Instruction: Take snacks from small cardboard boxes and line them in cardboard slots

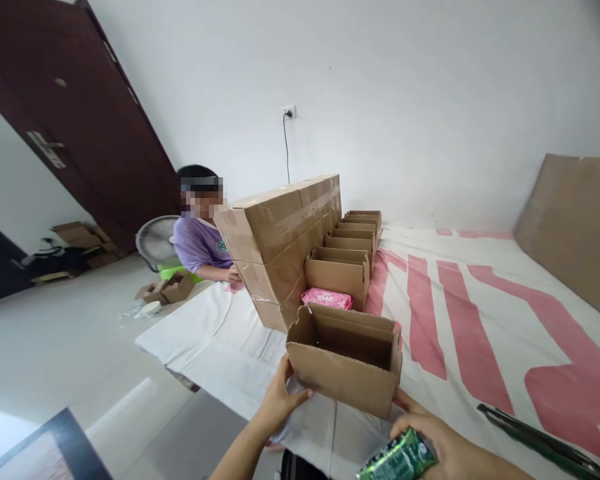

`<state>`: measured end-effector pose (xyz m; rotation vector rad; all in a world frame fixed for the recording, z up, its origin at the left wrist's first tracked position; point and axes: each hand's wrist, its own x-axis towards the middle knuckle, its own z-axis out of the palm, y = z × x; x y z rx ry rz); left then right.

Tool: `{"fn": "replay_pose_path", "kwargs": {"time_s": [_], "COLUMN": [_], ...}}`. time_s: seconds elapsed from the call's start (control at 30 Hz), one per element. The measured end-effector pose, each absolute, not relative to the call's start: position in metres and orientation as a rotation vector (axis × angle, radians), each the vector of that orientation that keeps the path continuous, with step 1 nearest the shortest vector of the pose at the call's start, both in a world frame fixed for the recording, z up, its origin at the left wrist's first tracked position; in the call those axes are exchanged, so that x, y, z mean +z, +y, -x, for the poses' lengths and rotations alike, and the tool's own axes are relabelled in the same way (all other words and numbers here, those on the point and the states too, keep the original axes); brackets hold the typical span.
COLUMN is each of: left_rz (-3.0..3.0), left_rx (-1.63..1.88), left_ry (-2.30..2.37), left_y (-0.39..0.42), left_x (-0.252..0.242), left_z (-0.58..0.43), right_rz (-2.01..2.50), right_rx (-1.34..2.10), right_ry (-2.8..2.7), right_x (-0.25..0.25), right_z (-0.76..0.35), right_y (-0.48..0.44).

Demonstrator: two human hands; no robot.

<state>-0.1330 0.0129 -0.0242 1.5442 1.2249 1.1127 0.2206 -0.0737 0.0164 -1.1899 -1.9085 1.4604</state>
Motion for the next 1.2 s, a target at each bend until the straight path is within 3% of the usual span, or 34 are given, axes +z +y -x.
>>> {"fn": "replay_pose_path", "kwargs": {"time_s": [0.2,0.47,0.8,1.0,1.2], "left_rz": [-1.399,-1.358,-1.334,-1.903,-1.926], "left_rx": [1.276,1.339,1.558,0.983,0.817], "left_ry": [1.161,1.243,1.789,1.349,1.432], "left_y": [0.023,0.06,0.02,-0.016,-0.013], "left_x": [-0.023,-0.02,-0.036,-0.037,-0.026], "left_z": [0.138,0.152,0.126,0.104,0.093], "right_rz": [1.164,1.312,1.403,1.429,1.284], "right_rx": [1.149,0.982,0.87,0.823,0.916], "right_ry": [-1.868,-1.735,-1.68,-1.624,-1.585], "right_x": [-0.016,-0.036,-0.04,-0.037,-0.04], "right_z": [-0.173,-0.124,-0.119,-0.116,-0.12], "right_y": [-0.052,-0.031,-0.039,-0.038,-0.037]}}
